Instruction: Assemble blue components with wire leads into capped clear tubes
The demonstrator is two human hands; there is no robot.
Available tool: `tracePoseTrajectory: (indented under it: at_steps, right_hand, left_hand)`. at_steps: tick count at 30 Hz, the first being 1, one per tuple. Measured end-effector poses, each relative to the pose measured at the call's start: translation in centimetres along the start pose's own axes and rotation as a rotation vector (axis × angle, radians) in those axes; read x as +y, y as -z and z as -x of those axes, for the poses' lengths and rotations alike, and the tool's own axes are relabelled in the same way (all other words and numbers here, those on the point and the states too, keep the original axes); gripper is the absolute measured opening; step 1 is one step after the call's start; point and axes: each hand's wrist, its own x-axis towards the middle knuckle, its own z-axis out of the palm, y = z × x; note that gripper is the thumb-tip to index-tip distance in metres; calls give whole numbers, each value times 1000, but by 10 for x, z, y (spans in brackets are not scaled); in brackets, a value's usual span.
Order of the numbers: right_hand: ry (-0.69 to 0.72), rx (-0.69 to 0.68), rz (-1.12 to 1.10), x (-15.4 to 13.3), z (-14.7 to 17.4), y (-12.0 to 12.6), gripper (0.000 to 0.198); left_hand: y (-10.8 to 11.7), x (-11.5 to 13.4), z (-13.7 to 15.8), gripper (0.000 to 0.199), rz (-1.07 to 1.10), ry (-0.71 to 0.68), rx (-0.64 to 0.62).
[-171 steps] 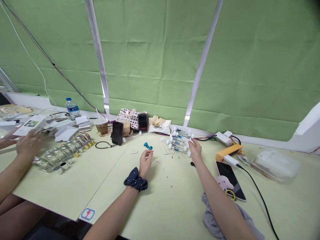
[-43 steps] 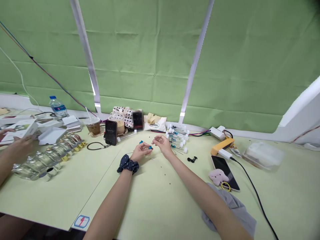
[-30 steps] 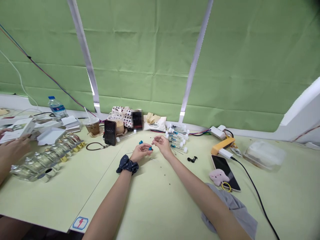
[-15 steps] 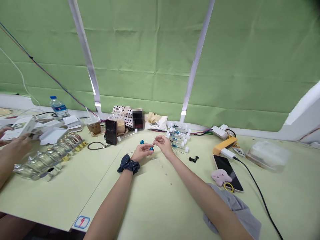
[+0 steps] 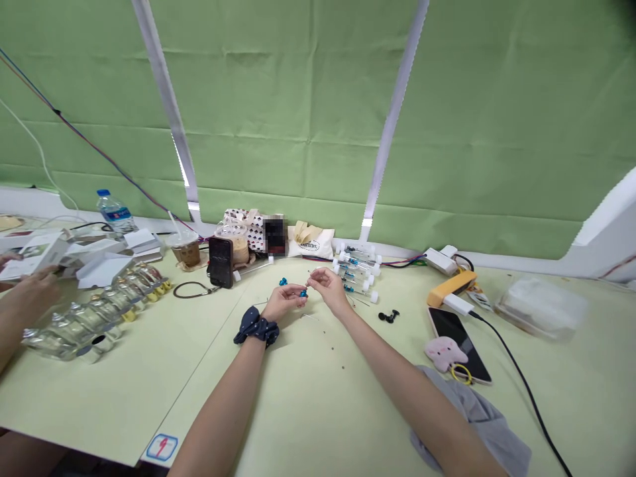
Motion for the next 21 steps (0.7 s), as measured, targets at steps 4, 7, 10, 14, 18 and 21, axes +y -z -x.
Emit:
tracePoseTrajectory:
  at_steps: [4, 7, 10, 14, 18, 21]
  right_hand:
    - [-1, -1, 17, -1, 1, 1, 26]
    - [15, -13, 1, -2, 3, 2, 24]
    - [15, -18, -20, -5, 4, 1, 23]
    - [3, -18, -31, -5, 4, 0, 25]
    - [-4, -13, -12, -2, 3, 0, 27]
    - [-4, -15, -7, 1, 3, 1, 27]
  left_hand:
    - [0, 2, 1, 43, -9, -3, 0]
    - [0, 2, 2, 42, -5, -4, -7]
    - [0, 2, 3, 40, 8, -1, -14]
    - [-2, 3, 4, 42, 22, 5, -10]
    - [-3, 3, 4, 42, 27, 12, 3]
    - [-2, 2, 3, 42, 21, 12, -1]
